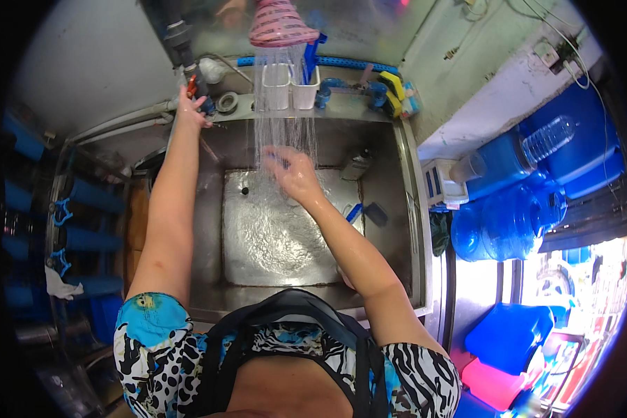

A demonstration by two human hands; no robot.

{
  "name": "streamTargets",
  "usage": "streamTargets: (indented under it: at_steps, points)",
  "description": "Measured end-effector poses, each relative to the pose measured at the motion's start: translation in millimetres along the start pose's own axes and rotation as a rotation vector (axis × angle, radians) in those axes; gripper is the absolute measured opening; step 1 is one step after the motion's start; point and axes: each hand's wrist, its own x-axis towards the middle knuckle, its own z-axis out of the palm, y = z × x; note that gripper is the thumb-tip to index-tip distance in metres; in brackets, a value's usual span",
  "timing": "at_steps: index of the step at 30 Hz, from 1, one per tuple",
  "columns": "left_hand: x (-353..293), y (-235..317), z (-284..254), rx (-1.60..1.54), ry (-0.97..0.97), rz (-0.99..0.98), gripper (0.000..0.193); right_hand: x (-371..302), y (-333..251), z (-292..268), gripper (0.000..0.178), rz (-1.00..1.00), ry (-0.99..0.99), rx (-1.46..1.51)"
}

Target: The person scrubs a large blue water jug with a sponge and soap in a sink, rinses it thoroughly under running water, and places it on a nearby counter. The person then washes hands and the sponge, and mops the floor with a pink mop.

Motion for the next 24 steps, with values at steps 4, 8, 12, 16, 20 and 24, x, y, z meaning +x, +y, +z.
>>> streamTargets:
  at_steps: [4, 8, 12, 16, 20, 24]
  points:
    - [16, 11, 4, 0.063, -0.1, 0.218, 0.06, 6, 10, -23, 0.052, 0.346, -0.033, 0.635]
    - [22, 1, 2, 0.377, 0.067, 0.554, 0.064, -5, 56, -67, 0.056, 0.371, -0.088, 0.653]
    - [6, -17, -6, 0.982, 0.412, 0.802, 0.075, -28, 139, -102, 0.038, 0.347, 0.204, -0.473]
    - [-36, -86, 13, 0.862, 0.357, 0.846, 0.071, -61, 212, -101, 0.032, 0.388, 0.141, -1.248]
    - [-109, -169, 55, 0.878, -0.307, 0.87, 0.04, -74, 248, -94, 0.027, 0.285, 0.084, -1.325]
    - [-170, -186, 123, 1.003, -0.909, 0.835, 0.03, -84, 266, -95, 0.02, 0.12, 0.057, -1.372]
